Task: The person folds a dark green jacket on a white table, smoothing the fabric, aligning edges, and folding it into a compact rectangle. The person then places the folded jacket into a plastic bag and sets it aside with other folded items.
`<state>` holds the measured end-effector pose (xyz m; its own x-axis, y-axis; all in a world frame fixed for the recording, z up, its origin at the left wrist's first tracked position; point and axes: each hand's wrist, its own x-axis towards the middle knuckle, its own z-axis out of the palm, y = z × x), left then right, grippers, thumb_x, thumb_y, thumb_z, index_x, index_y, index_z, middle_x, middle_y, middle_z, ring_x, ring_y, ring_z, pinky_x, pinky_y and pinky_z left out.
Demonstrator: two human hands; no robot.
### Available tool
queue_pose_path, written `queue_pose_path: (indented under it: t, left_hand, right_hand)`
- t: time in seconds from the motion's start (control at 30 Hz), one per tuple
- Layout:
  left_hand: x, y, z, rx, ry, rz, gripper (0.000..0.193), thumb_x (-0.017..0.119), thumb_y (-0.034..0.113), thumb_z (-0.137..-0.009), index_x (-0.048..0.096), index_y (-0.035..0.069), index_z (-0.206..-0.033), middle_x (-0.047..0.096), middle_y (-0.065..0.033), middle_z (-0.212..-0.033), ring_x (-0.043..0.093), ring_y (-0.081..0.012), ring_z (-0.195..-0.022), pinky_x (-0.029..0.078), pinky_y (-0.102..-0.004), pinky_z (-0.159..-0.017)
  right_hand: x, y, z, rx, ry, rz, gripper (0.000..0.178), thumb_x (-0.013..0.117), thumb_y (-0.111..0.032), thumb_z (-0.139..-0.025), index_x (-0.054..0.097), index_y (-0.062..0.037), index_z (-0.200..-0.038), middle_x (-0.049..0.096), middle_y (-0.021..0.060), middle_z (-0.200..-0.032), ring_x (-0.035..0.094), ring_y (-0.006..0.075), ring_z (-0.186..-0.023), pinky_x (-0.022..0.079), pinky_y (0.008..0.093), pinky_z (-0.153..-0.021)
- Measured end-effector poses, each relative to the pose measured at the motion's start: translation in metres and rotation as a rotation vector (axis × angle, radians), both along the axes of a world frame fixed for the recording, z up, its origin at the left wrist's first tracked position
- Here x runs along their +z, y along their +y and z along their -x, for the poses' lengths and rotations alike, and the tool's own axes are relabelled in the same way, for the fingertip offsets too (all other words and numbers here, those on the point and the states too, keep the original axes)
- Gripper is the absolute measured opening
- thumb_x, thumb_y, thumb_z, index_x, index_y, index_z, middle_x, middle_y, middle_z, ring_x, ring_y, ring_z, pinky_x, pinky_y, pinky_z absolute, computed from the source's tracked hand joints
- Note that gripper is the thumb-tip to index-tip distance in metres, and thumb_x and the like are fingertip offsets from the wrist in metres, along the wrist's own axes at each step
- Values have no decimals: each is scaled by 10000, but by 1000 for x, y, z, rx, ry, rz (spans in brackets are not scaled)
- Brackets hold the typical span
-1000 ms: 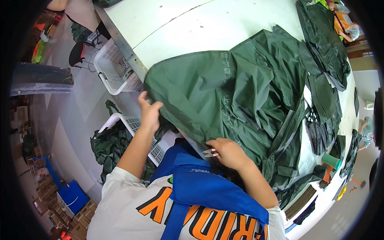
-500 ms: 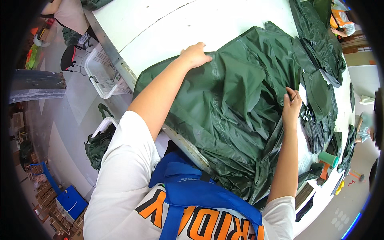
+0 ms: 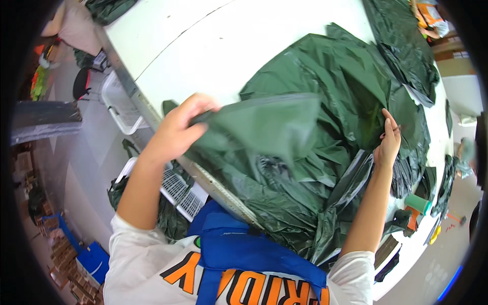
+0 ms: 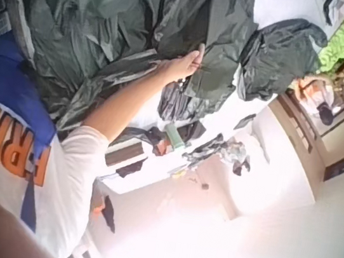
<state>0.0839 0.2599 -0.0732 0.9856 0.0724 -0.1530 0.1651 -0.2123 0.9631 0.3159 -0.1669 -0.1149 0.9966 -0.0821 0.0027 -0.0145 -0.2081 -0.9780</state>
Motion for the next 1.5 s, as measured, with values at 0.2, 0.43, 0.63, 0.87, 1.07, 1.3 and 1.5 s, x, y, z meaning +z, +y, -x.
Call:
queue_pose_path:
  t: [0.2, 0.43, 0.63, 0.87, 1.07, 1.3, 1.5]
  left_hand:
    - [3, 29, 24, -338, 424, -911, 411, 520, -60, -714, 618, 74, -1089, 578, -164, -1202, 526, -350, -1166, 453, -391, -941]
    - [-37, -17, -132, 115, -324, -582, 692, 716, 195, -796, 409, 63, -1402, 459, -179, -1384, 441, -293, -1272, 385, -365, -1043]
    - [18, -53, -170, -357, 40, 191, 311, 610, 169, -927, 601, -18, -1176, 643, -17, -1088, 567, -98, -981, 440, -257, -902]
    - [57, -66, -153, -481, -76, 256, 257, 540, 143, -959, 579, -23, -1152, 633, -5, -1037, 556, -76, -947, 438, -236, -883]
    - [70, -61, -145, -513, -54, 269, 250, 532, 132, -961, 580, -22, -1152, 633, -3, -1032, 553, -66, -953, 435, -231, -883]
    - [72, -31, -187, 218, -432, -948, 306, 556, 179, -942, 570, 13, -1199, 658, -78, -1090, 617, -160, -951, 476, -277, -857]
    - [73, -193, -74, -483, -273, 48, 491, 708, 206, -830, 503, 26, -1238, 605, -137, -1136, 593, -262, -1062, 481, -372, -903]
  right_hand:
    - [49, -62, 96, 119, -71, -440, 268, 504, -78, -960, 612, 57, -1164, 659, 70, -1108, 406, 7, -584, 344, 138, -617]
    - [61, -98, 163, 7, -58, -554, 257, 547, -103, -932, 595, 50, -1133, 638, 92, -1109, 576, 91, -738, 462, 275, -891]
    - [82, -109, 130, -212, -68, -778, 452, 412, -132, -1002, 365, -4, -1433, 581, 44, -1239, 493, 61, -844, 371, 332, -966]
    - [69, -162, 116, 306, -53, -1048, 428, 381, -76, -1001, 371, 19, -1419, 495, 109, -1393, 503, 183, -1233, 421, 288, -1003]
    - [90, -113, 118, -191, -108, -832, 448, 407, -61, -996, 349, 11, -1435, 466, 136, -1418, 538, 80, -995, 438, 151, -712]
    - [121, -103, 116, 340, -168, -862, 517, 437, -44, -977, 273, 40, -1459, 344, 142, -1498, 500, -8, -888, 428, 109, -692]
    - [151, -7, 109, 440, -34, -881, 551, 430, -190, -1002, 262, 112, -1431, 394, 145, -1427, 462, 153, -1113, 430, 192, -884]
